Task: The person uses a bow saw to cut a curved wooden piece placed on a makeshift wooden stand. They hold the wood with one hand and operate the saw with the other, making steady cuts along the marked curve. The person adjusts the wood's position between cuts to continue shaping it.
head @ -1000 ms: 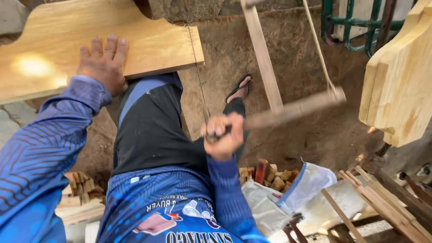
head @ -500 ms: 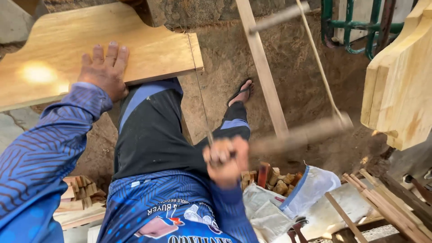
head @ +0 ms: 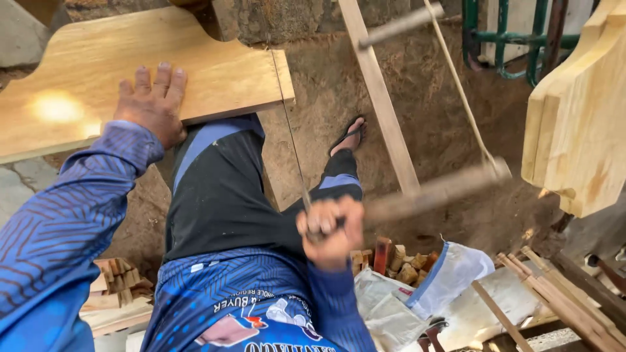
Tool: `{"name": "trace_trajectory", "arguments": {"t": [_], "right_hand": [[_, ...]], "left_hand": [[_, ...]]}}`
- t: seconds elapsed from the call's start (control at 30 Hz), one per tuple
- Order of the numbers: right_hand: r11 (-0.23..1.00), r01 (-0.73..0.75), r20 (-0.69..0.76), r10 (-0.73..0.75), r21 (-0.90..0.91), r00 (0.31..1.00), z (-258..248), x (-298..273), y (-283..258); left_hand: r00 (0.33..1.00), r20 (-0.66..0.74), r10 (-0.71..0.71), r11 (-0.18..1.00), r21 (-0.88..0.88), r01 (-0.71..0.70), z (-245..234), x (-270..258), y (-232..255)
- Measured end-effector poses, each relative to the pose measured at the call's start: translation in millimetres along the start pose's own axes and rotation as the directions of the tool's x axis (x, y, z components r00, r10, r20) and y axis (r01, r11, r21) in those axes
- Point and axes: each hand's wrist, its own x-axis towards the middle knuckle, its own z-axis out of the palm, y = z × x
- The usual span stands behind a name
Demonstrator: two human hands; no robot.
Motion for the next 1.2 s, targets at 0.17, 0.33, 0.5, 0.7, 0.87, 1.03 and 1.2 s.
{"name": "trace_trajectory", "arguments": {"t": [0.17, 0.33, 0.5, 0.7, 0.87, 1.03, 1.2], "right_hand": [[0.999, -0.023, 0.015, 0.023, 0.032, 1.0, 7.1, 60.3, 22.0], [0.997, 0.078, 0.049, -0.077, -0.016, 0.996, 9.5, -6.9, -6.3], [0.949, 0.217, 0.096, -0.199, -0.23, 0.975, 2.0, 3.0, -45.5], [0.675, 0.103, -0.111, -0.267, -0.731, 0.957, -3.2, -19.5, -103.9], [0.296, -0.087, -0.184, -0.321, -0.951, 0.929, -45.1, -64.3, -90.4], [0.257, -0.302, -0.381, -0.365, -0.918, 0.849, -60.1, -52.4, -52.8], [0.094, -0.335, -0.345, -0.382, -0.938, 0.858, -117.7, -3.8, -33.9]], "left_hand": [[0.999, -0.035, 0.002, 1.0, -0.003, -0.003, 2.0, 2.0, -0.5], [1.0, -0.006, -0.023, 1.0, -0.007, 0.023, -1.0, -6.1, 4.9], [1.0, -0.01, -0.002, 1.0, -0.013, 0.001, -3.8, -0.4, -0.6], [0.994, 0.029, 0.109, 0.994, -0.03, -0.108, -57.9, 8.0, -23.5], [0.99, 0.115, 0.079, 0.99, -0.121, -0.065, -142.3, 31.2, -43.9], [0.99, 0.05, 0.134, 0.988, -0.085, -0.13, -139.4, 48.1, -66.0], [0.994, -0.086, 0.066, 0.99, -0.122, -0.076, -142.8, 46.6, -57.1]]}}
